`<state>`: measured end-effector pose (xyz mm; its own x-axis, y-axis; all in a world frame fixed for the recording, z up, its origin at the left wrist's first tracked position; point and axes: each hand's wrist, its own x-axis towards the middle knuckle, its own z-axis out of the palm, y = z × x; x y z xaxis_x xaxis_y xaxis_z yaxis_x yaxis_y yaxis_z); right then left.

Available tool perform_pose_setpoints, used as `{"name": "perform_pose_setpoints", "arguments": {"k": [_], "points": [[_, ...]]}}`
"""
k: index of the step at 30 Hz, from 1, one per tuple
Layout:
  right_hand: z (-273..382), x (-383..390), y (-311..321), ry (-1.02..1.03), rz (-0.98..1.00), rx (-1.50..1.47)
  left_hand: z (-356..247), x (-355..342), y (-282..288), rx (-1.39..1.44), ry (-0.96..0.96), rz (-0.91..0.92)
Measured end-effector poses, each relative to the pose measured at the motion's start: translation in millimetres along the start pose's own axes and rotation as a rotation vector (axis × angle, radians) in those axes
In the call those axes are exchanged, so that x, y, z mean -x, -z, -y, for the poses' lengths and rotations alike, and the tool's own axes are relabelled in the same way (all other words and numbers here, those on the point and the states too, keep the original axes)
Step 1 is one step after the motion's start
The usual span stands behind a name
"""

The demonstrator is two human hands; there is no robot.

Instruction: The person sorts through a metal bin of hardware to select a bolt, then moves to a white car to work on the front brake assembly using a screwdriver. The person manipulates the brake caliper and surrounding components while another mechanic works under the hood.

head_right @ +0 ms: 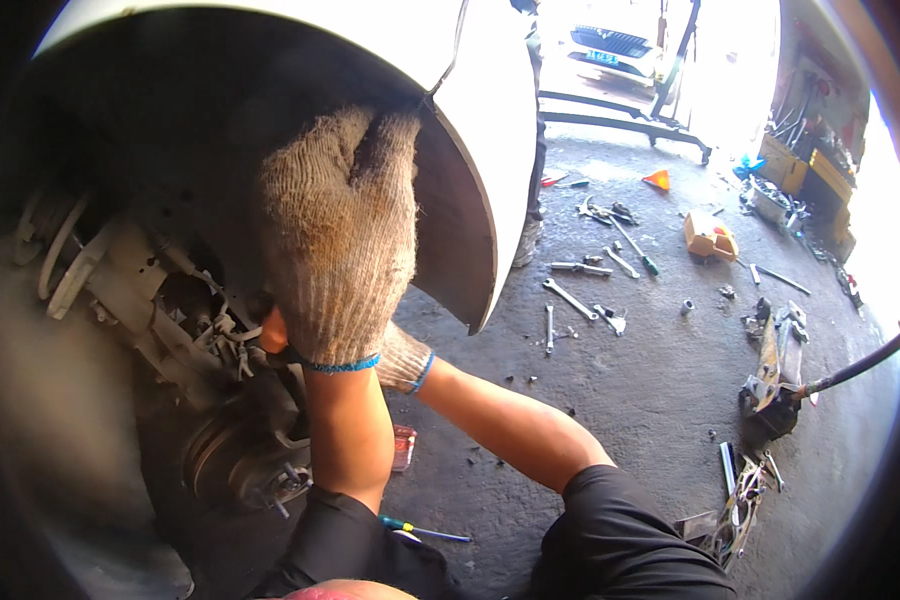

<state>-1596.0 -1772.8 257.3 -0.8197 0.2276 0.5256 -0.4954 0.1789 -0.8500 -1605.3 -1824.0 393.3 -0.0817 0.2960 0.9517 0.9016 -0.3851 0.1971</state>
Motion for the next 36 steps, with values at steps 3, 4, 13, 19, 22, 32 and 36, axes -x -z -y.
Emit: {"name": "perform_pose_setpoints", "arguments": {"k": [3,4,13,19,22,32,36], "points": [[21.2,-9.0,-27.9,0.021,-0.004,-0.203,-8.3,-2.3,3.5,-0.078,-0.002,0.03],[27.0,-11.2,-34.9,0.03,-0.006,-0.262,-11.5,-3.2,4.6,-0.106,-0.004,0.04],[59.1,-28.6,-54.9,0.086,0.062,-0.544,-38.0,-10.1,21.9,-0.357,-0.011,0.09],[73.1,-37.9,-34.6,0.15,0.11,-0.48,-56.9,12.8,75.8,-0.611,0.074,-0.034],[76.0,-37.6,-23.0,0.164,0.163,-0.389,-39.5,37.3,118.0,-0.826,0.075,-0.108],[81.2,-31.6,-8.3,0.23,0.323,-0.375,33.3,118.3,187.1,1.044,1.298,0.155],[81.0,-33.3,-6.0,0.259,0.317,-0.329,22.4,112.9,182.1,1.024,1.262,0.097]]}}
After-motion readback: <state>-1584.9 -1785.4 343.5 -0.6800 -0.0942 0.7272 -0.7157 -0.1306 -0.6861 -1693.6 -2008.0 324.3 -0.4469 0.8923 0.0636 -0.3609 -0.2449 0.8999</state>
